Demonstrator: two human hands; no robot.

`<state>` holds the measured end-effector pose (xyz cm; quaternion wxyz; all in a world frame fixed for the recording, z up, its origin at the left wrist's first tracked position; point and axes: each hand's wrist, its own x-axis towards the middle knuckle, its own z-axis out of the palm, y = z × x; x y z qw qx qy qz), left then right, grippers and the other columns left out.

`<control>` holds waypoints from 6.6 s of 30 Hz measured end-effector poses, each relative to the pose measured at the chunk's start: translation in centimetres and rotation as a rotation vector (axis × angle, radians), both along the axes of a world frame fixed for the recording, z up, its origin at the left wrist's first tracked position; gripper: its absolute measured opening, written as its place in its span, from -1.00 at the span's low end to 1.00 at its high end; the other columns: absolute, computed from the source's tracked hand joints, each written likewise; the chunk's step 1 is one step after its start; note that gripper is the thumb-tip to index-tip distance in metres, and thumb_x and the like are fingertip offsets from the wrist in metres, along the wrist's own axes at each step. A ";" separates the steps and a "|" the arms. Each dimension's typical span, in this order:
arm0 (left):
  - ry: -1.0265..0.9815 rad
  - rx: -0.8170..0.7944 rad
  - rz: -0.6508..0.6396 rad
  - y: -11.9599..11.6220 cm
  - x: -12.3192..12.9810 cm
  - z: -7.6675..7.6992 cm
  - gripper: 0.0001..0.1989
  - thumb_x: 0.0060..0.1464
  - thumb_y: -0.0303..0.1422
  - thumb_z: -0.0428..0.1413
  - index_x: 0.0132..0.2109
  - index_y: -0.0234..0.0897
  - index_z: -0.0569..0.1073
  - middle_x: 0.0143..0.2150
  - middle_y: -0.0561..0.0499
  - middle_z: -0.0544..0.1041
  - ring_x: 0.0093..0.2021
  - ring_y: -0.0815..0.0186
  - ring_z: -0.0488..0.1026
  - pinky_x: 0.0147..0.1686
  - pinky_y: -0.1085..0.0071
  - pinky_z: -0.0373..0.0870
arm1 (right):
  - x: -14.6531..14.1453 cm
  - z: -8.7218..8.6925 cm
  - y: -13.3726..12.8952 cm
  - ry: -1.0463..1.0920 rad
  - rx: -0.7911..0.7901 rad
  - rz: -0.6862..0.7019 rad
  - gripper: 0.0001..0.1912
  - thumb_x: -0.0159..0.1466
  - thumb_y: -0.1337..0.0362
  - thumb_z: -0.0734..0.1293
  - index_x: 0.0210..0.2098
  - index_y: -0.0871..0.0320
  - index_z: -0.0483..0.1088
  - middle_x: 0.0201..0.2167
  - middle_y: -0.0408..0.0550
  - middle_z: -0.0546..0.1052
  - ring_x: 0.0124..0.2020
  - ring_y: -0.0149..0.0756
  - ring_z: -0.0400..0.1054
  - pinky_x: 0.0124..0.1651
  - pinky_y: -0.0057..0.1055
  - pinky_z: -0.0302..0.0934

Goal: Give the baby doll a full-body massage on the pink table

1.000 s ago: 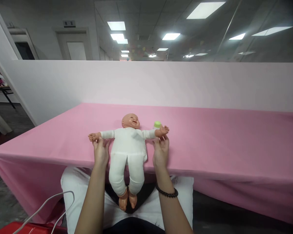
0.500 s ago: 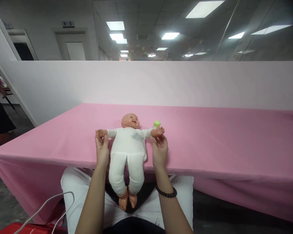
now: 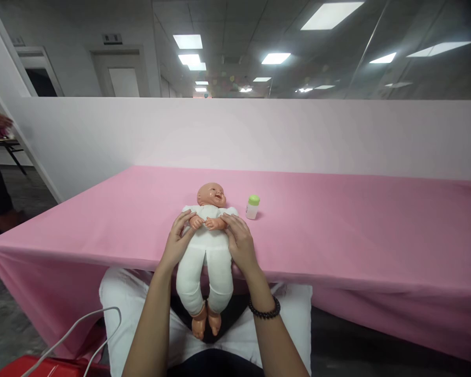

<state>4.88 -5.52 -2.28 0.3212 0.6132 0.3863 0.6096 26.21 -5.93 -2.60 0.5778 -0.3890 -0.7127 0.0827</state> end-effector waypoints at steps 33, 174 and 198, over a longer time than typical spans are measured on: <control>-0.388 -0.005 0.204 0.7 -0.2 -0.7 -0.49 0.04 -0.23 0.35 0.14 -0.09 0.45 0.25 -0.08 0.46 0.30 0.14 0.37 0.31 0.18 0.27 | 0.3 -0.1 0.0 0.641 -0.116 -0.096 -0.51 0.24 0.17 0.41 0.15 0.11 0.40 0.22 0.12 0.46 0.21 -0.07 0.38 0.26 0.00 0.27; -1.054 -0.089 0.352 2.0 -1.6 -1.1 -0.72 0.10 -0.49 0.14 -0.06 -0.12 0.36 -0.14 0.07 0.50 -0.12 0.40 0.51 0.16 0.22 0.38 | 2.8 -2.1 1.7 1.280 -0.284 -0.049 -0.46 0.20 0.00 0.43 0.09 0.04 0.29 0.17 0.09 0.45 0.06 -0.21 0.47 0.20 -0.10 0.31; -1.114 -0.095 0.337 1.8 -1.6 -0.7 -0.70 0.03 -0.55 0.15 -0.10 -0.15 0.38 -0.16 0.08 0.50 -0.13 0.39 0.51 0.15 0.20 0.39 | 2.3 -1.0 0.9 1.335 -0.284 -0.052 -0.45 0.19 0.09 0.44 0.14 -0.01 0.32 0.08 -0.02 0.51 0.00 -0.26 0.49 0.18 -0.15 0.34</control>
